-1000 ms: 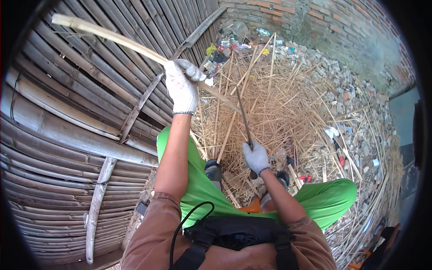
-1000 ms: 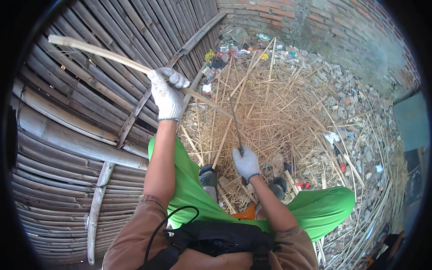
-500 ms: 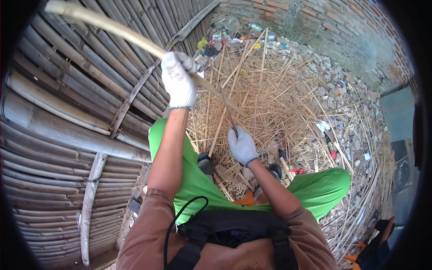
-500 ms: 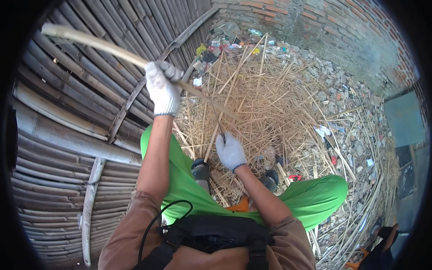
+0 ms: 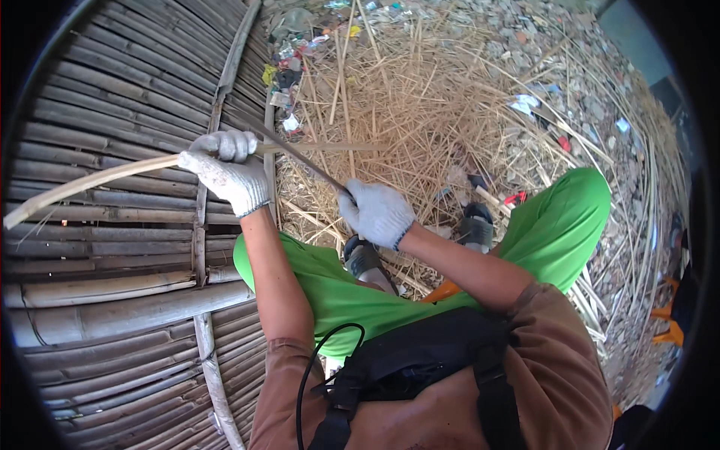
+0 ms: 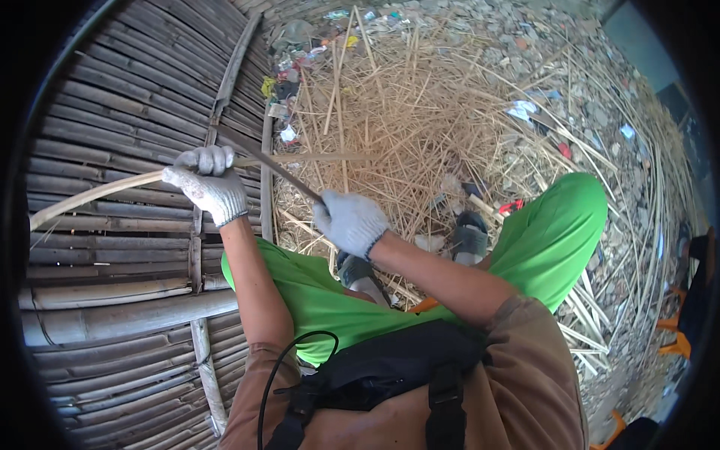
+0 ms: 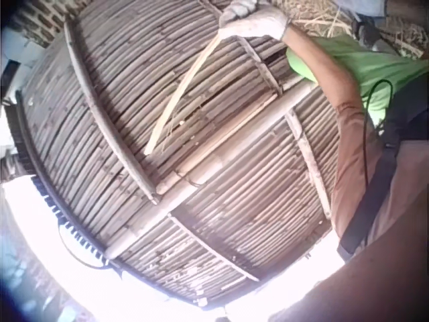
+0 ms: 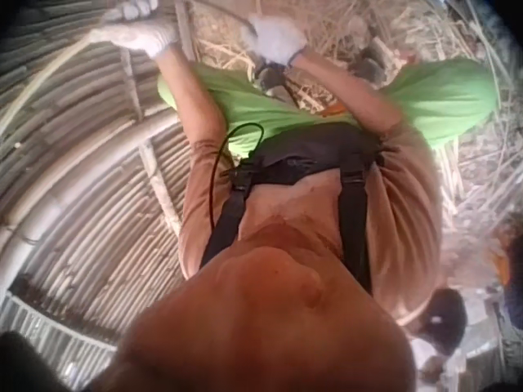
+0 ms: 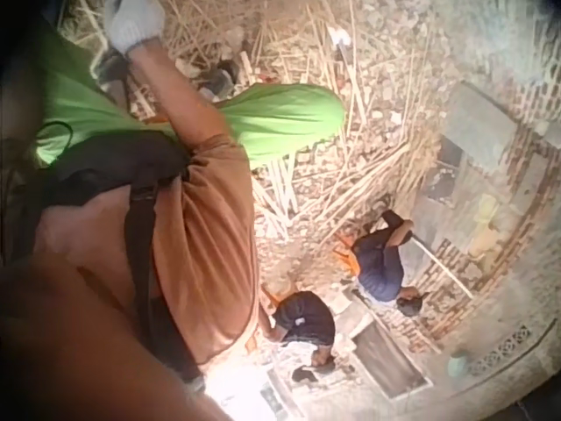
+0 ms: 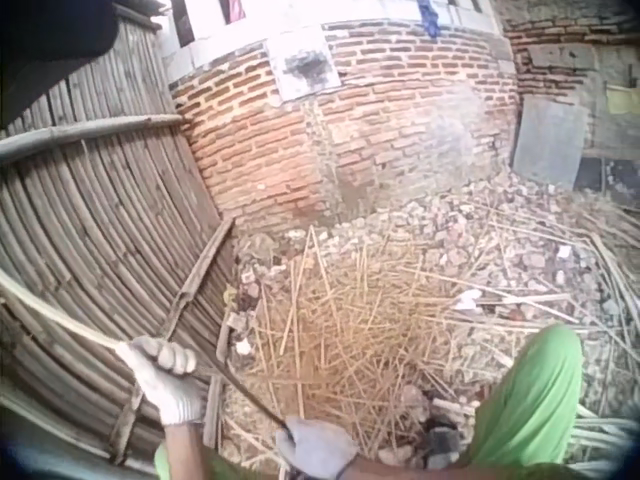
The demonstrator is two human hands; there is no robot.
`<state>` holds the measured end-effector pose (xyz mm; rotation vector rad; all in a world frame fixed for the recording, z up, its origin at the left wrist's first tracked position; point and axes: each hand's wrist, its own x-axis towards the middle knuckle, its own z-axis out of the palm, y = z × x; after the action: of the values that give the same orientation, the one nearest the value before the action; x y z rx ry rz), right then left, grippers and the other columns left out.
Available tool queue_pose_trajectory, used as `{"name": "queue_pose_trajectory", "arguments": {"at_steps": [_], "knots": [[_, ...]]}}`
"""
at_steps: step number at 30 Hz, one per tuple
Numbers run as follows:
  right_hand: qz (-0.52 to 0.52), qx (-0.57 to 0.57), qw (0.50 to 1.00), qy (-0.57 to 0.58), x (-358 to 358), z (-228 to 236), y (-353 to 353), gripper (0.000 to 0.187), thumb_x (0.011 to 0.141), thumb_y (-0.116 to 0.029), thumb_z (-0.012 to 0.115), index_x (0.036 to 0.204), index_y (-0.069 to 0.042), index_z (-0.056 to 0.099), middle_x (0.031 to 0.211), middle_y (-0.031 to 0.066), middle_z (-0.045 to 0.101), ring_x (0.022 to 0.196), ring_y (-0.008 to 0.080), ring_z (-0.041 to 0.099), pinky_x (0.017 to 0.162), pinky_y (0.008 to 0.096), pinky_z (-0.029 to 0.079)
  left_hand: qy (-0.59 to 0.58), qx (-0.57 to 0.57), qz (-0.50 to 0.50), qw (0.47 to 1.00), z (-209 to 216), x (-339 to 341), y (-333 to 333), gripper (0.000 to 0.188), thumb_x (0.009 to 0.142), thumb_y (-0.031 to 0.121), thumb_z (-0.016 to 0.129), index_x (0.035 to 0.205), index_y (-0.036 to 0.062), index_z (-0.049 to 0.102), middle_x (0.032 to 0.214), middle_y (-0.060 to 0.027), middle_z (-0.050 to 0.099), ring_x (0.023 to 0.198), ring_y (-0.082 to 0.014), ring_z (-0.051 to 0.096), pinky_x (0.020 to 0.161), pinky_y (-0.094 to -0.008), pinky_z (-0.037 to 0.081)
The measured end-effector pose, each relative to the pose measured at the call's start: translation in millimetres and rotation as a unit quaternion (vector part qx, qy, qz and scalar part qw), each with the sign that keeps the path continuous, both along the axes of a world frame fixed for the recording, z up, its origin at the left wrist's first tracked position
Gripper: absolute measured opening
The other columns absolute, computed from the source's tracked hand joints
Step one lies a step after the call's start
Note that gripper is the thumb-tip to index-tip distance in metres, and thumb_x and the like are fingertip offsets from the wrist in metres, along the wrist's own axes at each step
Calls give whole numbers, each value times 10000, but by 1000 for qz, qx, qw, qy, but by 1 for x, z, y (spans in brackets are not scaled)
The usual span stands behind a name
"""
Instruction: The person shaves a long bamboo strip using a small blade, repeatedly running the tool along the length of the material to smooth it.
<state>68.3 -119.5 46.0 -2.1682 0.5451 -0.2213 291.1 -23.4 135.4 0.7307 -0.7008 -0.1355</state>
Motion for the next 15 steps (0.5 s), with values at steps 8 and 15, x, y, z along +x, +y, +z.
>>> {"name": "queue_pose_trajectory", "arguments": {"at_steps": [8, 15], "knots": [[-45, 102, 992, 62, -21, -100, -49, 486, 1051, -416, 490, 1010, 18, 704, 886, 278, 746, 881, 466, 742, 837, 564, 586, 0, 7, 71, 997, 7, -18, -26, 659, 964, 807, 582, 731, 212, 424, 605, 71, 170, 523, -107, 150, 496, -319, 143], [24, 56, 998, 2, 6, -19, -16, 420, 1048, -382, 489, 1071, -9, 680, 932, 262, 754, 866, 460, 737, 809, 577, 583, -17, 12, 80, 997, 2, -2, -11, 680, 988, 800, 559, 722, 210, 349, 612, 67, 149, 520, -103, 122, 489, -328, 122]]}}
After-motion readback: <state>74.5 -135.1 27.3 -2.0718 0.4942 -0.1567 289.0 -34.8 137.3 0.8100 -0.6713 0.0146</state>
